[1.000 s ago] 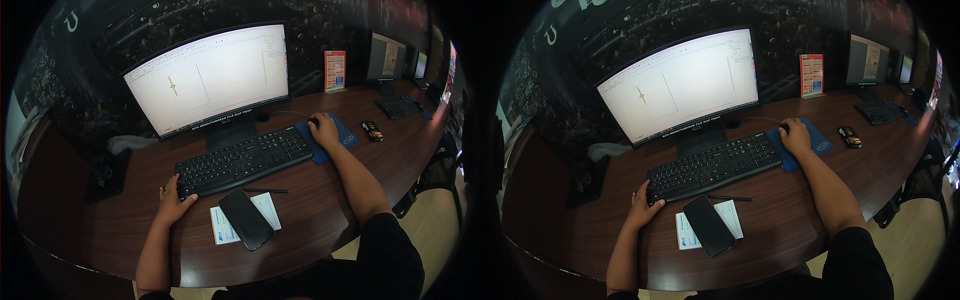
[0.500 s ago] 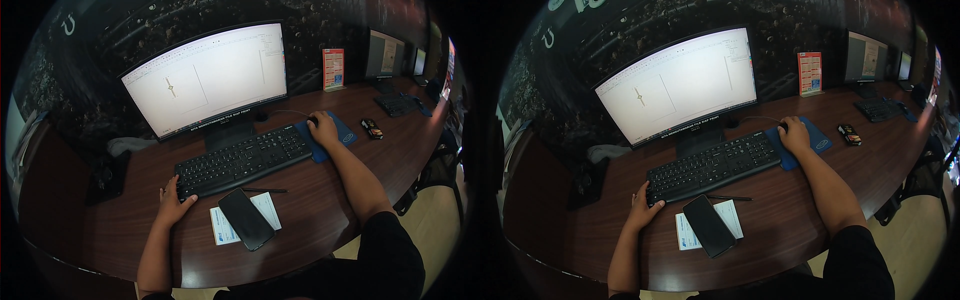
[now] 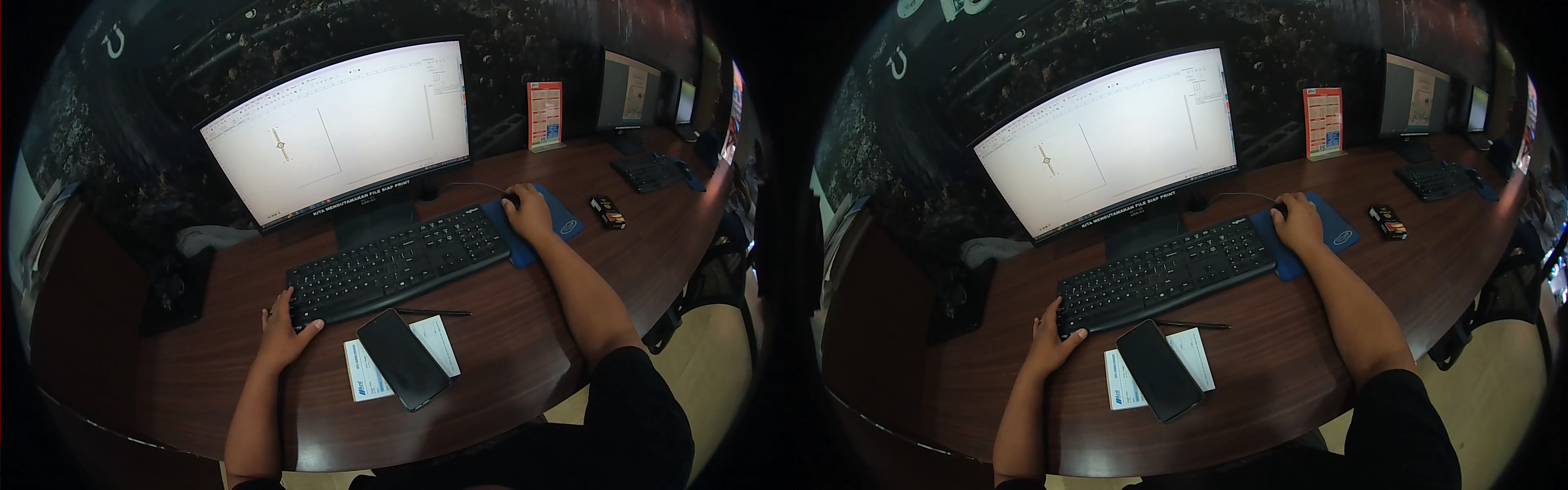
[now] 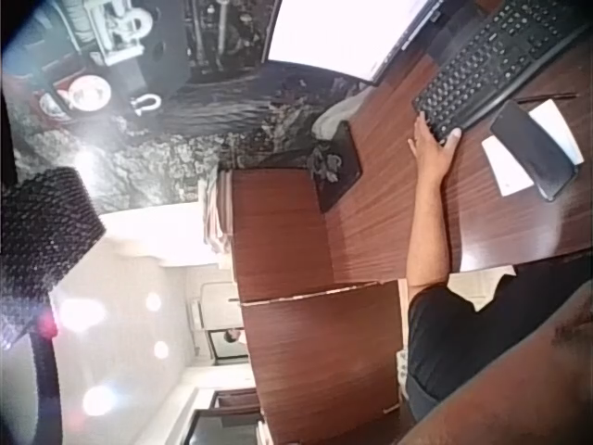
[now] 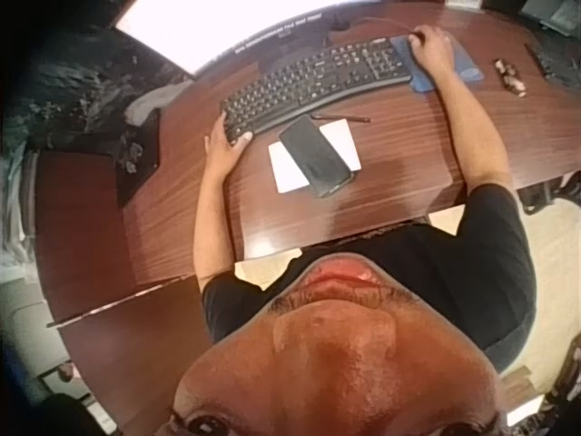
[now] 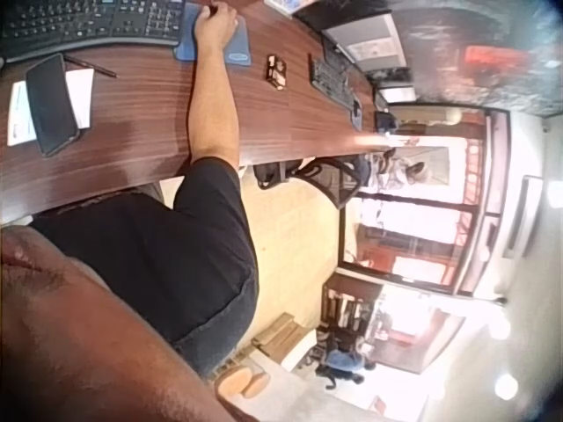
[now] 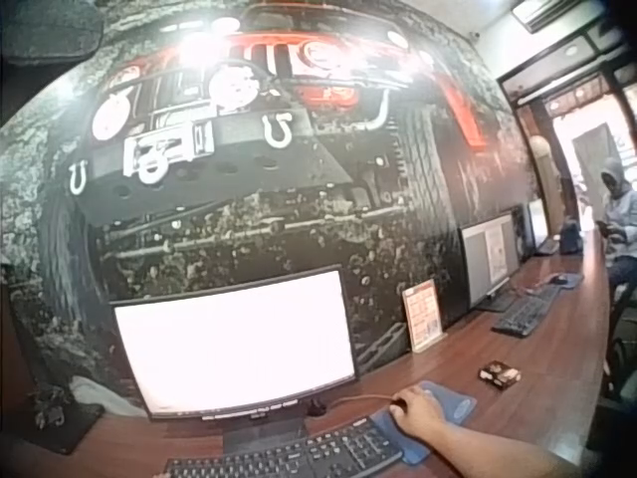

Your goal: Creating or modifying a digital graphic design on a computer for printing.

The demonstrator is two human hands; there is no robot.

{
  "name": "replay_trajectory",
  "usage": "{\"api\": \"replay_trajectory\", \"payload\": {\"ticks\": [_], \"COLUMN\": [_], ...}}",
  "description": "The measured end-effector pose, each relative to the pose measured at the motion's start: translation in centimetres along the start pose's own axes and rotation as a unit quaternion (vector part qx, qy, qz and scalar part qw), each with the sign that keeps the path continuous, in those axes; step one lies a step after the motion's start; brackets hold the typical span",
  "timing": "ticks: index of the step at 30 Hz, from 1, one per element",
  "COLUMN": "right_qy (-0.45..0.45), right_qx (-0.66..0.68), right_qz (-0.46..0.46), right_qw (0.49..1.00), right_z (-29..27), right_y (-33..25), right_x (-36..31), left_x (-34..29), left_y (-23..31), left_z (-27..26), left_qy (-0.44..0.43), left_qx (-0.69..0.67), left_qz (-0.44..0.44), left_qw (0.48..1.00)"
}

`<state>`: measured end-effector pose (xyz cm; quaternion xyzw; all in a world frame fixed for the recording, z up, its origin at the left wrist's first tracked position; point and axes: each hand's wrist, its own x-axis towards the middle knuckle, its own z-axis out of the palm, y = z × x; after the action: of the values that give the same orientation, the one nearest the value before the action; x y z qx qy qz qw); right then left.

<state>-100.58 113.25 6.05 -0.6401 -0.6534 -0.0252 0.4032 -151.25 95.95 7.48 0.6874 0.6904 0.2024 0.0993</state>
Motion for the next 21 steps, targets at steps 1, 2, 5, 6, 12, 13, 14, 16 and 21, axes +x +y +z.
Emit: {"api": "replay_trajectory", "payload": {"ticks": [1, 2, 5, 6, 12, 13, 14, 16, 21], "right_qy": [-0.001, -0.001, 0.002, 0.001, -0.001, -0.001, -0.001, 0.001, 0.002], "right_qx": [-0.001, -0.001, 0.0, 0.001, 0.006, 0.005, 0.005, 0.002, 0.007], "right_qz": [0.001, 0.002, -0.006, -0.005, 0.002, 0.001, 0.002, -0.004, -0.006], "right_qw": [1.0, 1.0, 1.0, 1.0, 1.0, 1.0, 1.0, 1.0, 1.0], "right_z": [0.03, 0.05, 0.07, 0.07, 0.0, -0.01, 0.01, 0.07, 0.18], "right_y": [0.03, 0.09, 0.02, -0.01, -0.12, -0.12, -0.06, 0.07, 0.15], "right_x": [0.0, -0.01, -0.01, -0.03, -0.08, -0.1, -0.1, -0.08, 0.01], "left_x": [0.02, 0.06, -0.04, -0.05, -0.01, 0.01, 0.03, -0.04, -0.07], "left_y": [0.09, 0.06, -0.19, -0.25, 0.01, 0.06, 0.07, 0.1, -0.06], "left_z": [-0.04, 0.01, 0.05, 0.07, -0.2, -0.25, -0.23, -0.25, -0.26], "left_qy": [-0.003, -0.004, 0.001, 0.0, -0.012, -0.022, -0.023, -0.021, -0.019], "left_qx": [-0.001, 0.0, 0.003, 0.004, -0.005, -0.013, -0.013, -0.014, -0.009], "left_qz": [-0.002, -0.001, 0.003, 0.002, -0.003, -0.007, -0.007, -0.006, -0.006], "left_qw": [1.0, 1.0, 1.0, 1.0, 1.0, 1.0, 1.0, 1.0, 1.0]}}
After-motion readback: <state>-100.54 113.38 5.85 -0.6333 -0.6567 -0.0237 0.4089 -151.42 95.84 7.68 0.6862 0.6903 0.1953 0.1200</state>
